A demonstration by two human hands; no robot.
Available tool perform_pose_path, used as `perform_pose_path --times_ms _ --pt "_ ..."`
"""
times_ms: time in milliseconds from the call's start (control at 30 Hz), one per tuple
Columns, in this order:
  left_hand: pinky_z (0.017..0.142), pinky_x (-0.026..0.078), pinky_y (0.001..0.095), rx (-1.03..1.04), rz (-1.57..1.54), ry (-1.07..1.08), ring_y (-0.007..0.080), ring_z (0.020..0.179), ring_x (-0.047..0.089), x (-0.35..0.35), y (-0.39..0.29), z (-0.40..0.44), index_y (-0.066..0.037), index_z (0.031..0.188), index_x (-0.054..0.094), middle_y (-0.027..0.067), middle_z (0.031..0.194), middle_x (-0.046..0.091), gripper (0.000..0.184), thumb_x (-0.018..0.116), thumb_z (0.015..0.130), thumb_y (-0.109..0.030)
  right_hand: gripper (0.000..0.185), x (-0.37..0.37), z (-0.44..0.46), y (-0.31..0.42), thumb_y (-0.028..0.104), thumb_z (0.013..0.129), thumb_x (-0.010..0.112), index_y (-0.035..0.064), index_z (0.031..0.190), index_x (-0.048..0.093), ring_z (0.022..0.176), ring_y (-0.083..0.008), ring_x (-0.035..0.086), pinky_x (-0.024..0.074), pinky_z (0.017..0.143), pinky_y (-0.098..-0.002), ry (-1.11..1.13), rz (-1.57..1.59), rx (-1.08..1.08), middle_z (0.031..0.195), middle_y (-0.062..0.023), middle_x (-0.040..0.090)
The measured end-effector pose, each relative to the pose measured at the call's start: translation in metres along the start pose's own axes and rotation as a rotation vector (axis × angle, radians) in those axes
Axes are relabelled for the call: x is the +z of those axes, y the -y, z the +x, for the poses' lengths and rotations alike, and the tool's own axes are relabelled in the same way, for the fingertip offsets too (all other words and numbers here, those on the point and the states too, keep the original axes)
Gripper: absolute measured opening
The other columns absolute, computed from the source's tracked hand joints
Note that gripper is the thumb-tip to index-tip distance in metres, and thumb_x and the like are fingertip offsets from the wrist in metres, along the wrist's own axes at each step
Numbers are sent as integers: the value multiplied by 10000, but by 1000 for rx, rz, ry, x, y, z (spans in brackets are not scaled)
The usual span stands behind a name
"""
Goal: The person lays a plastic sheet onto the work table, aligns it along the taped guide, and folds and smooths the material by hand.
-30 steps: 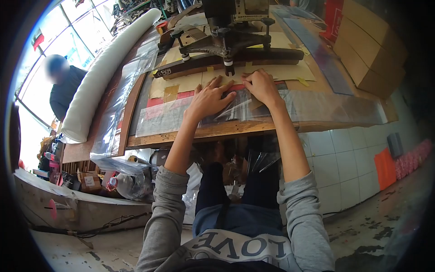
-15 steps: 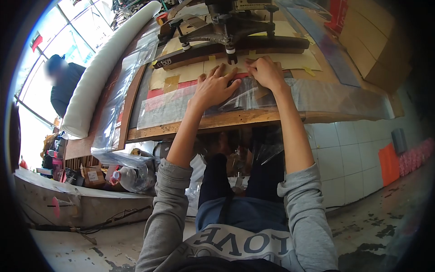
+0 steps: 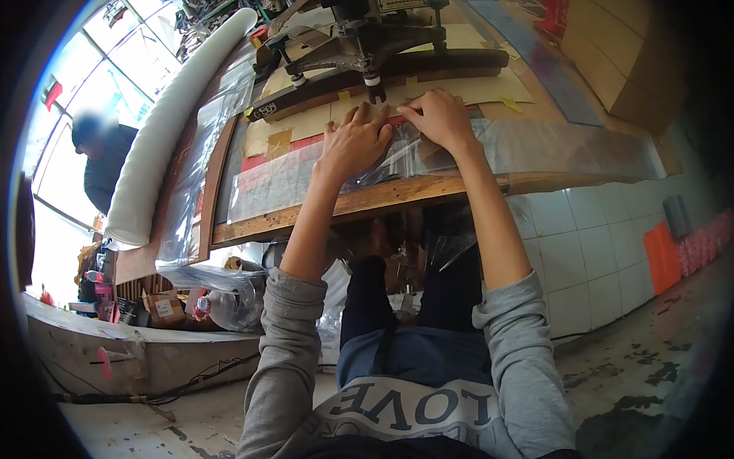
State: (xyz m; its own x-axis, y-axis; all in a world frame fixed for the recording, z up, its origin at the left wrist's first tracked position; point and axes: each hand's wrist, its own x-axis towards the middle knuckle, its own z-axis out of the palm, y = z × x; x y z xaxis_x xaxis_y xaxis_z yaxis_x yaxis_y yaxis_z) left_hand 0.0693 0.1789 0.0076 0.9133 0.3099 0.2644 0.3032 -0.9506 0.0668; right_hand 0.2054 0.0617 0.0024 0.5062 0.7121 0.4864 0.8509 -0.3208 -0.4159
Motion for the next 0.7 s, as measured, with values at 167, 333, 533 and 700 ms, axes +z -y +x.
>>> perform_pose_path --times_ms 167,333,533,700 --pt "976 300 600 -19 -9 18 302 1305 353 -4 -2 1 -194 1353 425 187 1385 386 485 334 919 -392 235 2 1 -6 245 812 637 71 958 699 860 -326 619 468 840 -391 58 29 -56 931 -137 669" --pt "950 311 604 5 -47 -40 295 1291 375 4 2 2 -176 1325 465 189 1355 420 487 352 895 -372 202 13 4 -12 265 802 650 98 898 713 960 -292 576 444 850 -443 39 -48 -2 941 -96 667" --pt "1008 280 580 -15 1 54 322 1320 332 1 3 9 -237 1385 376 200 1416 346 486 314 934 -406 196 18 9 -16 273 808 648 128 926 708 1061 -253 521 403 876 -478 53 -91 27 990 -63 655" --pt "1036 268 542 -14 -4 53 334 1311 342 0 1 10 -209 1383 380 228 1396 362 492 312 933 -395 196 18 9 -14 265 820 634 135 950 701 1079 -250 510 396 875 -470 32 -103 22 1001 -55 656"
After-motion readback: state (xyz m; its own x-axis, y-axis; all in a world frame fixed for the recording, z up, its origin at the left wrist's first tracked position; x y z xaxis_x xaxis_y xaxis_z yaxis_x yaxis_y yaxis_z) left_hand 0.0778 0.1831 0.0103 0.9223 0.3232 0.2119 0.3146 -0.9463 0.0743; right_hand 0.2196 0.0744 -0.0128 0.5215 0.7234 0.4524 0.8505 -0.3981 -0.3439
